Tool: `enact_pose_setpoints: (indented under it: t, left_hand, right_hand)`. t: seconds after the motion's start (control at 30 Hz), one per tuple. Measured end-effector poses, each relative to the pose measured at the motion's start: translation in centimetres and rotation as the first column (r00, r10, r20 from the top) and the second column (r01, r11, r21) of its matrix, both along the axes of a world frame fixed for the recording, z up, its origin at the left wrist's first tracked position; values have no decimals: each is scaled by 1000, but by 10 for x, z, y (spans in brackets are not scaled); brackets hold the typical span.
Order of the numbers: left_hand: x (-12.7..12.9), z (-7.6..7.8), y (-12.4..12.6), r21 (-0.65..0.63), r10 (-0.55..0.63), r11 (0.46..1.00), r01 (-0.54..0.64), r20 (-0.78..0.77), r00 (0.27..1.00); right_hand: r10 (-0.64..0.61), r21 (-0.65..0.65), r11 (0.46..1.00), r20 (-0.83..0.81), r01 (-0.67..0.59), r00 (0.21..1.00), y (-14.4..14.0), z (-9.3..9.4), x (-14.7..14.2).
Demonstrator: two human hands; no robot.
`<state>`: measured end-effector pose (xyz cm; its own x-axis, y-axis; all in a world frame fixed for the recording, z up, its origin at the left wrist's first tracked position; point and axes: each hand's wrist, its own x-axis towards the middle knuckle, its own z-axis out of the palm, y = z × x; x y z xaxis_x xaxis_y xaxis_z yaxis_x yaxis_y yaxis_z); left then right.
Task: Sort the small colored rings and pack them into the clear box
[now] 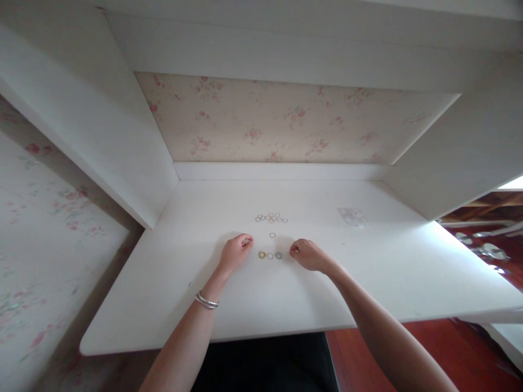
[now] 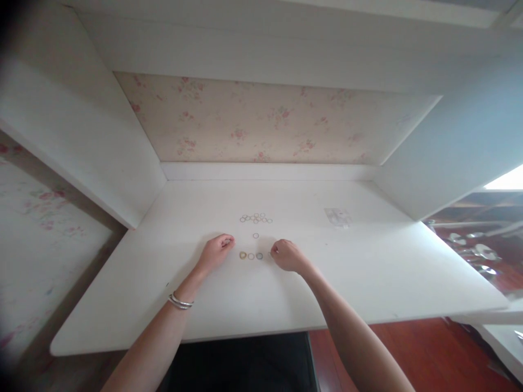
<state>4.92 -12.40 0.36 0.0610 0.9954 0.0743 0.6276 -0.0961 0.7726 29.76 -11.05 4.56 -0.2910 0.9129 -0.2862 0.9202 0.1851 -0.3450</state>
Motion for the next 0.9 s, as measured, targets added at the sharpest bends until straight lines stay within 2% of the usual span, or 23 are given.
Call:
enact_pose_setpoints:
  t: [0.37, 0.47, 0.57, 0.63, 0.77, 0.83, 0.9]
  left_hand:
    - [1, -1, 1, -15, 0, 1000, 0, 11, 1000]
    - [1, 0, 1, -29, 18, 999, -17, 33, 999]
    - [5, 3, 0, -47, 56, 997, -54, 28, 998]
    - [12, 9, -1, -56, 36, 998, -36, -8, 999]
    - [41, 27, 4, 35, -120, 991, 126, -137, 983]
    - [61, 35, 13, 105, -158, 977, 183, -214, 964]
    - [80, 39, 27, 109, -175, 971, 212, -278, 944]
  right_hand:
    - [-53, 45, 998, -2, 53, 999, 4, -11, -2]
    - [-89, 73, 993, -71, 94, 994, 3, -7, 2]
    - [-182, 119, 971, -197, 208, 963, 1, -6, 8]
    - [-246, 132, 946, -305, 297, 920, -1, -10, 14]
    - [-359, 90, 884, -500, 460, 788, -13, -28, 25]
    - [-349, 112, 868, -555, 483, 755, -21, -36, 27]
    - [-297, 156, 871, -586, 465, 754, -27, -40, 28]
